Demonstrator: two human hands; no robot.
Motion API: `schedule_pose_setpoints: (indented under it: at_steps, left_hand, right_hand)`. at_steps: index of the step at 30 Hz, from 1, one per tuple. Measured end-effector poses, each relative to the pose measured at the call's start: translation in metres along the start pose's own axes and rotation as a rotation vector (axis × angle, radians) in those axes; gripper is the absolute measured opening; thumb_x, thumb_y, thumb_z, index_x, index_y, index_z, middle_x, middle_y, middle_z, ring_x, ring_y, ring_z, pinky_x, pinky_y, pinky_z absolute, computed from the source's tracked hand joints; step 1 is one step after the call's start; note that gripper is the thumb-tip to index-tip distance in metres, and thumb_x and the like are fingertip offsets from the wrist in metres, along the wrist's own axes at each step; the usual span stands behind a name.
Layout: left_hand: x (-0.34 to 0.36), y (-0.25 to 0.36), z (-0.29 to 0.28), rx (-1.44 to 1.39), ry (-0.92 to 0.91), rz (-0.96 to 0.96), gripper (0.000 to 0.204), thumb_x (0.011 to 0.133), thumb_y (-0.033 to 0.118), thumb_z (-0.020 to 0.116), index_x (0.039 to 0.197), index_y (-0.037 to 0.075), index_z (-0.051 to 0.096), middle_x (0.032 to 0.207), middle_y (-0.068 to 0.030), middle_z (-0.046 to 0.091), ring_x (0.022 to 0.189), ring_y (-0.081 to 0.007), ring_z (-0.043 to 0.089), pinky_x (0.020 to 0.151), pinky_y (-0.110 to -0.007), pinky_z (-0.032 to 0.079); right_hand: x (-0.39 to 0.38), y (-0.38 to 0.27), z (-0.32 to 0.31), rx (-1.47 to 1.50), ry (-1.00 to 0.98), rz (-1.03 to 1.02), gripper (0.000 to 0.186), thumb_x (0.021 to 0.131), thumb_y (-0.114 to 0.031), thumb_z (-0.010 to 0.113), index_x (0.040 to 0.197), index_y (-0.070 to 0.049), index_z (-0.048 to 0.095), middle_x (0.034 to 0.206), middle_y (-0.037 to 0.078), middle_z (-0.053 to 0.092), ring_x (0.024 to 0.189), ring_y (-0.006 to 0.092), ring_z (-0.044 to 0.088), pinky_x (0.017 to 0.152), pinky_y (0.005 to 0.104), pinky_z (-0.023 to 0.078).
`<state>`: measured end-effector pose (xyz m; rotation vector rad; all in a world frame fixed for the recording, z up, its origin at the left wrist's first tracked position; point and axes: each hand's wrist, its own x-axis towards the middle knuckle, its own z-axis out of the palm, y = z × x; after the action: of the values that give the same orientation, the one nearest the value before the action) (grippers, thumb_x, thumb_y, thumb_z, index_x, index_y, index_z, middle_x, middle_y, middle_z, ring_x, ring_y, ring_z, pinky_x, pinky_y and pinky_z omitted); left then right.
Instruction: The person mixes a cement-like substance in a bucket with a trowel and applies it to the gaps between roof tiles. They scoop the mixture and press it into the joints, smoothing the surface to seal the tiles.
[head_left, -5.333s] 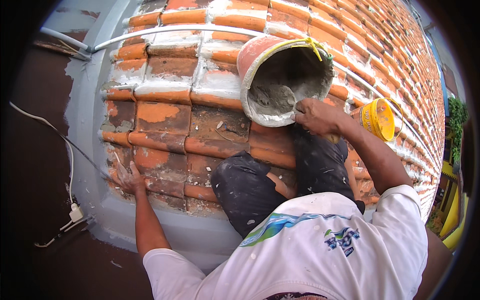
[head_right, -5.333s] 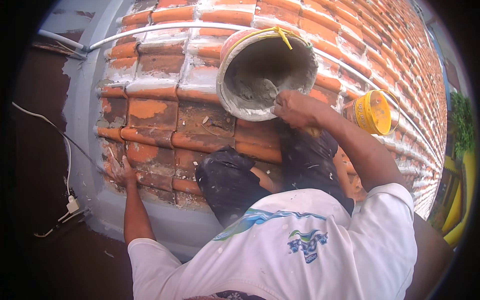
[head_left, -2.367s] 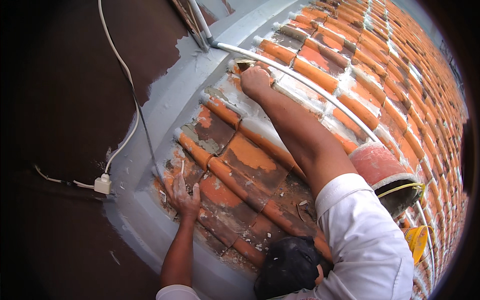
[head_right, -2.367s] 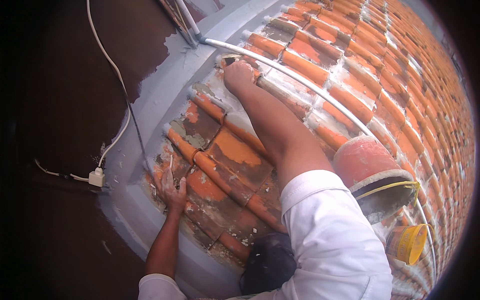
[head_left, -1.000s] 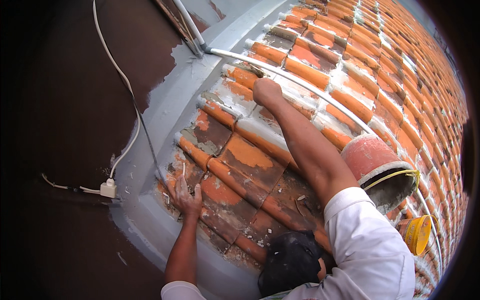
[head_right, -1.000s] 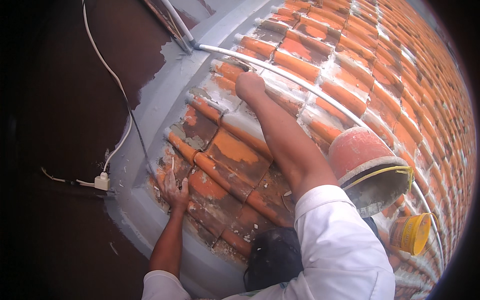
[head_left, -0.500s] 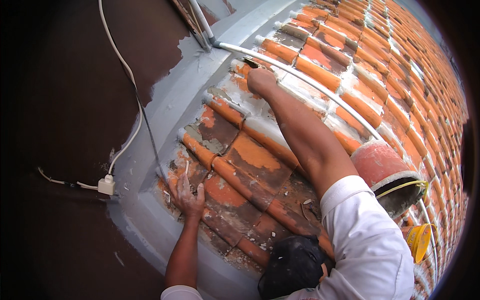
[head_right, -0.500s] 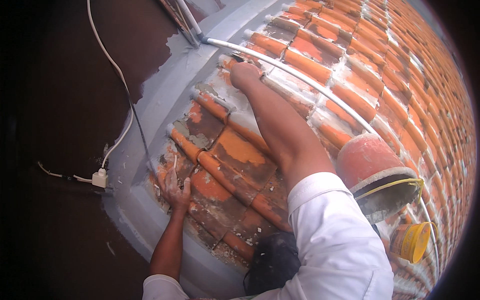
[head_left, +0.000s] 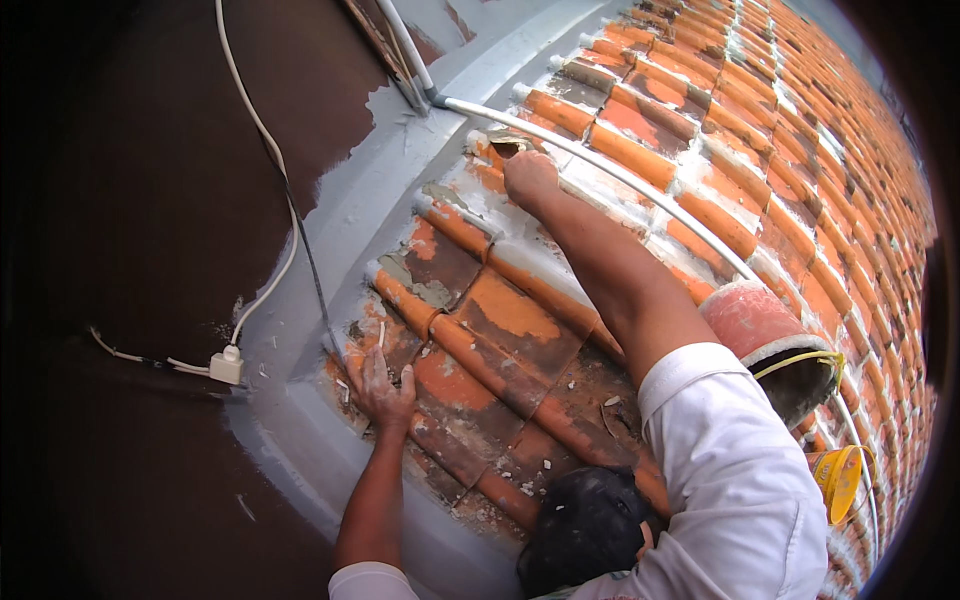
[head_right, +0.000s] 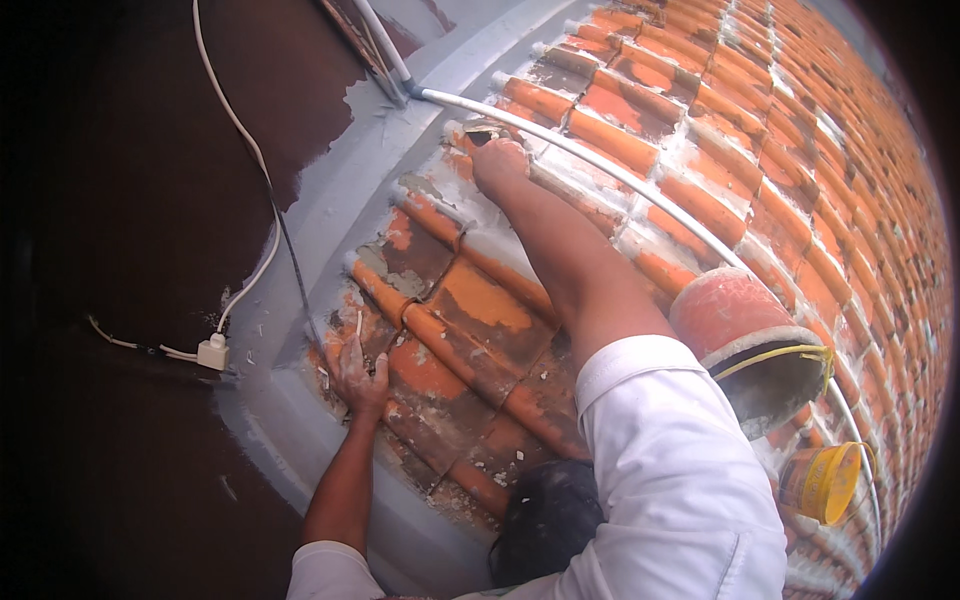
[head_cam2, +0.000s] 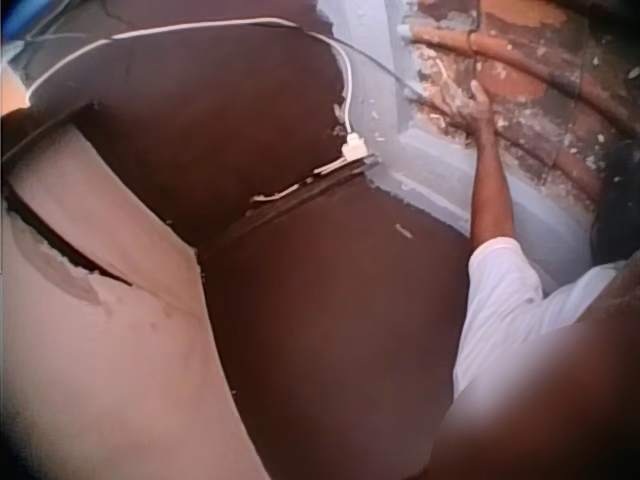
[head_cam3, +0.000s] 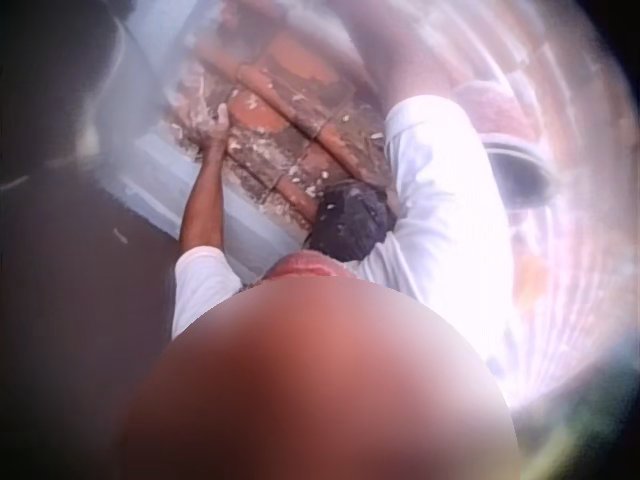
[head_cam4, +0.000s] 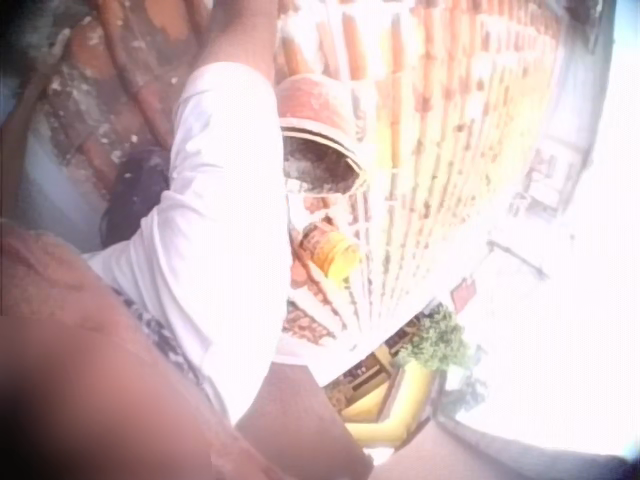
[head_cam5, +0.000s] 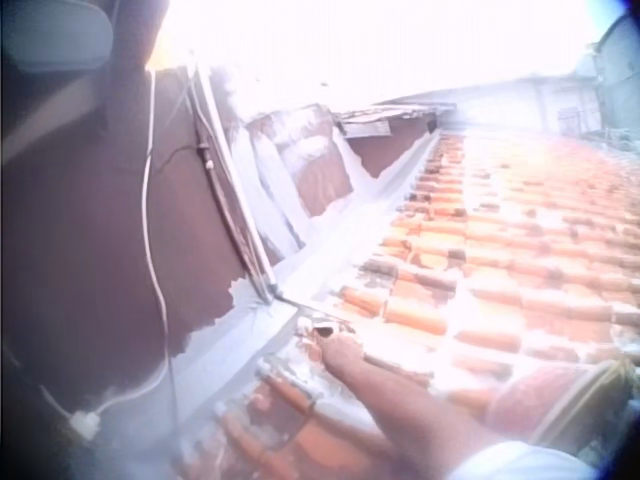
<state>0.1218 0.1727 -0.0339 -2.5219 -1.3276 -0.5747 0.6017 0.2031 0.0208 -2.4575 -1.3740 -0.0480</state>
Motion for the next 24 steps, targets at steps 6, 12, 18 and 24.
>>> schedule_pose_setpoints:
  at_steps: [6, 12, 18, 24]
  left_hand:
    - [0.0, 0.003, 0.001, 0.032, -0.019, -0.027, 0.074, 0.088, 0.039, 0.079, 0.149, 0.001, 0.065, 0.148, -0.0191, 0.066, 0.153, -0.0495, 0.041, 0.127, -0.06, 0.034]
    - [0.001, 0.009, -0.008, 0.129, -0.038, -0.019, 0.074, 0.088, 0.041, 0.079, 0.151, 0.003, 0.064, 0.148, -0.0165, 0.066, 0.153, -0.0478, 0.041, 0.124, -0.06, 0.037]
    - [0.003, 0.012, -0.012, 0.102, -0.065, -0.04, 0.073, 0.086, 0.04, 0.081, 0.147, 0.003, 0.067, 0.147, -0.0179, 0.067, 0.154, -0.0449, 0.042, 0.127, -0.056, 0.038]
    - [0.004, 0.001, -0.001, 0.177, -0.063, -0.039, 0.076, 0.091, 0.046, 0.079, 0.153, 0.006, 0.063, 0.151, -0.0166, 0.066, 0.155, -0.046, 0.04, 0.128, -0.054, 0.037]
  right_hand:
    - [-0.043, 0.023, 0.007, 0.04, -0.034, 0.047, 0.026, 0.099, -0.013, 0.064, 0.109, -0.001, 0.084, 0.113, 0.022, 0.08, 0.11, 0.0355, 0.079, 0.089, 0.0435, 0.064]
    - [-0.142, 0.012, -0.056, 0.219, -0.001, 0.096, 0.023, 0.094, -0.009, 0.062, 0.099, 0.002, 0.082, 0.1, 0.027, 0.079, 0.099, 0.0409, 0.08, 0.085, 0.0502, 0.065]
    - [-0.373, 0.04, -0.139, 0.564, -0.078, -0.124, 0.028, 0.096, -0.015, 0.063, 0.111, 0.004, 0.051, 0.101, 0.031, 0.067, 0.099, 0.0536, 0.068, 0.087, 0.0613, 0.053]
    - [-0.53, 0.129, -0.333, 0.765, -0.753, 0.249, 0.026, 0.094, -0.02, 0.073, 0.109, 0.0, 0.065, 0.096, 0.024, 0.069, 0.099, 0.0468, 0.069, 0.086, 0.0511, 0.053]
